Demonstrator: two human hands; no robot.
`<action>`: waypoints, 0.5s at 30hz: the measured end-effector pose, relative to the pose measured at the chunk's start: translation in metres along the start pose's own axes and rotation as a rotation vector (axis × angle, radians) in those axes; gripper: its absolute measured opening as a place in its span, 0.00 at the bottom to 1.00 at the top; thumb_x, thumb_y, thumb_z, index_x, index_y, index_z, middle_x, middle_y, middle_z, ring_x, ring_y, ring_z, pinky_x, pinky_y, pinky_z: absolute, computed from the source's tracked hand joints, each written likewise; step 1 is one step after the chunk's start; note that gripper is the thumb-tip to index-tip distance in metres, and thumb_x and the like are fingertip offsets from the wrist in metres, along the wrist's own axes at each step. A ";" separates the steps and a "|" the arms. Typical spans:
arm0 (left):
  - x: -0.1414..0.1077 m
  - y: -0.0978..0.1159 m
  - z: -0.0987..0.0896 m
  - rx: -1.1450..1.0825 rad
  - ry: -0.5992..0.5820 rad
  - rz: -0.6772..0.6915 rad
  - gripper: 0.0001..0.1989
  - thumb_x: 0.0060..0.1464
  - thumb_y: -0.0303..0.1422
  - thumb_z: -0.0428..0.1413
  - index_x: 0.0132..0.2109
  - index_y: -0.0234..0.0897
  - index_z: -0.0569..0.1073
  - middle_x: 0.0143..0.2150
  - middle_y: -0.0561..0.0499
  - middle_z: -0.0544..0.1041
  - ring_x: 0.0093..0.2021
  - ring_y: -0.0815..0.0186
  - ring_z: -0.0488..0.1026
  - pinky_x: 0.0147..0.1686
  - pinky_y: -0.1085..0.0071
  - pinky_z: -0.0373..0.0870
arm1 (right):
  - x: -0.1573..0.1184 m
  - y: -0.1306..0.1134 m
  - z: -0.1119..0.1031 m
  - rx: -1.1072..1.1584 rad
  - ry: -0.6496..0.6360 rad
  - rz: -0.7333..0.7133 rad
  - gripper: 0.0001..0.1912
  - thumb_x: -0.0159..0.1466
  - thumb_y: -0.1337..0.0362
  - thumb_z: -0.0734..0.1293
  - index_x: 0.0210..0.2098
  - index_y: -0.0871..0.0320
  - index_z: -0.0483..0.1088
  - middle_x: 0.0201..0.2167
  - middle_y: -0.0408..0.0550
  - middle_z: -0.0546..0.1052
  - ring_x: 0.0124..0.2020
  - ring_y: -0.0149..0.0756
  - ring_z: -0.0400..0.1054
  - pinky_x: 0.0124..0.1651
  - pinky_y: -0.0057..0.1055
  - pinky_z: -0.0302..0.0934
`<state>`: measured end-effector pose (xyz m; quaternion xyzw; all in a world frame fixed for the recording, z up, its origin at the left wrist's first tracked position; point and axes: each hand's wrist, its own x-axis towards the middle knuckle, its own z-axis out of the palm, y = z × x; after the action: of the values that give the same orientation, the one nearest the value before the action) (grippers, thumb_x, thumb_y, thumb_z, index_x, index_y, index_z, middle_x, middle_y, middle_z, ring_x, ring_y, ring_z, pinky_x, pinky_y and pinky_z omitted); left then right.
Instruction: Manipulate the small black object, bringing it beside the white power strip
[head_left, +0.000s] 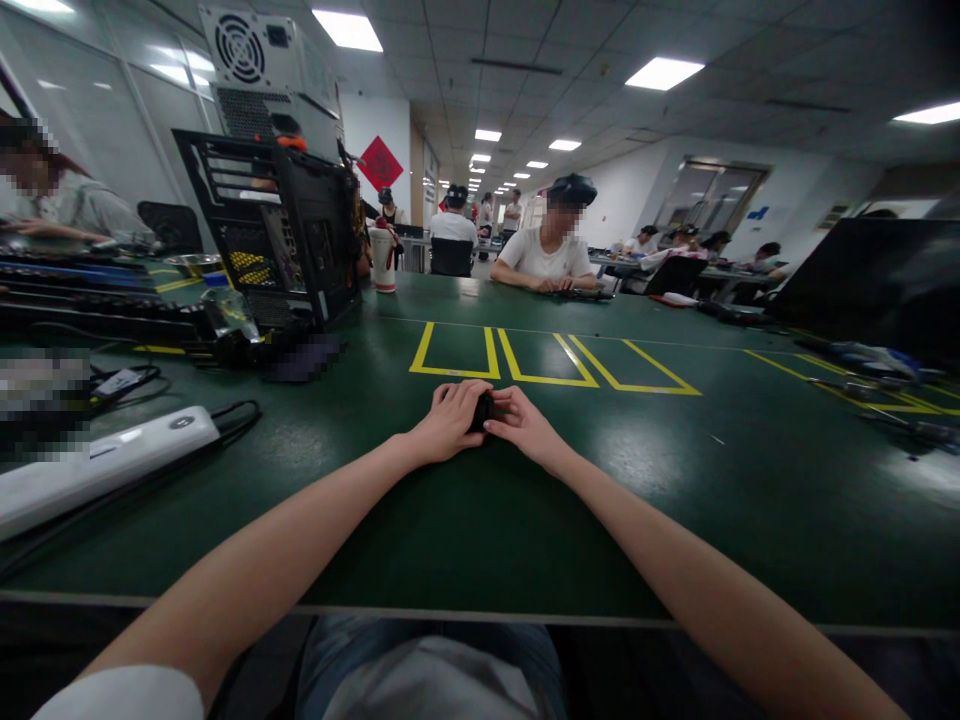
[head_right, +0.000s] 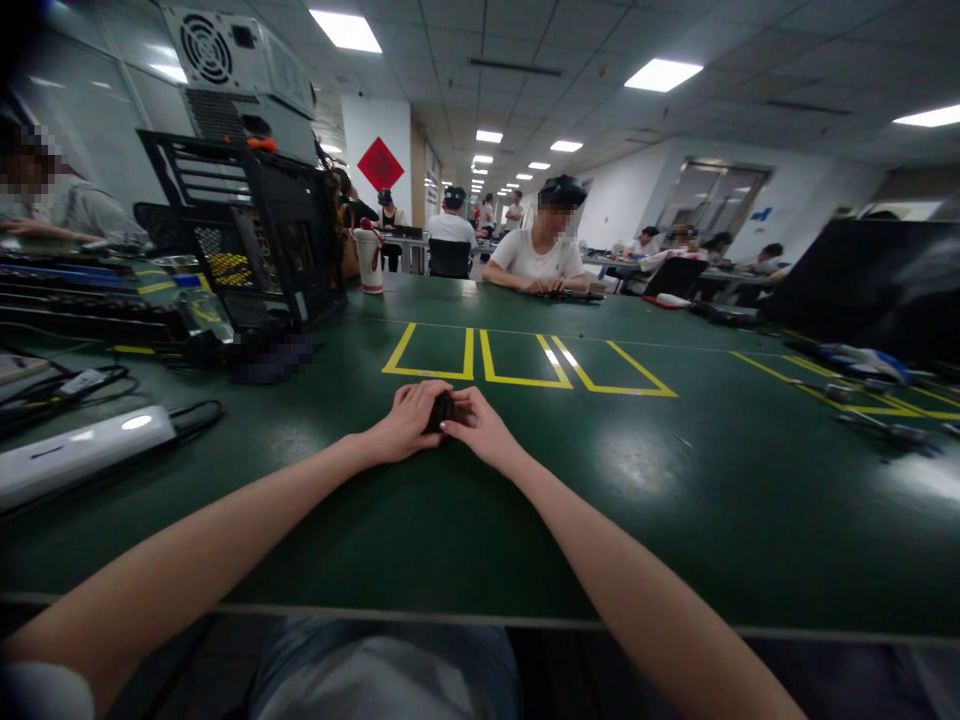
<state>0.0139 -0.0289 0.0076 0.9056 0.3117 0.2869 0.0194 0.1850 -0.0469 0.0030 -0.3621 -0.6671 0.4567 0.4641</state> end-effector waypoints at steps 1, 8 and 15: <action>0.000 0.000 0.000 0.002 0.004 -0.001 0.30 0.45 0.31 0.53 0.54 0.37 0.50 0.52 0.43 0.60 0.54 0.56 0.57 0.52 0.55 0.50 | -0.001 -0.001 0.000 0.014 -0.001 -0.010 0.18 0.50 0.64 0.68 0.39 0.54 0.61 0.39 0.44 0.67 0.42 0.32 0.65 0.49 0.37 0.59; 0.001 0.000 0.002 -0.002 0.017 -0.006 0.29 0.46 0.32 0.53 0.54 0.38 0.50 0.53 0.43 0.60 0.54 0.56 0.57 0.52 0.56 0.50 | 0.001 -0.001 0.004 -0.053 0.121 -0.022 0.14 0.51 0.61 0.67 0.36 0.56 0.63 0.38 0.45 0.69 0.41 0.33 0.65 0.48 0.36 0.59; 0.000 0.000 0.000 0.002 0.002 -0.009 0.30 0.45 0.31 0.53 0.54 0.38 0.50 0.53 0.43 0.60 0.54 0.56 0.57 0.52 0.56 0.50 | 0.002 -0.001 -0.001 -0.044 0.033 0.042 0.18 0.51 0.61 0.68 0.40 0.57 0.64 0.40 0.46 0.69 0.41 0.33 0.66 0.49 0.38 0.59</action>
<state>0.0143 -0.0288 0.0077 0.9041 0.3159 0.2872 0.0196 0.1854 -0.0451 0.0051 -0.3939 -0.6614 0.4454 0.4572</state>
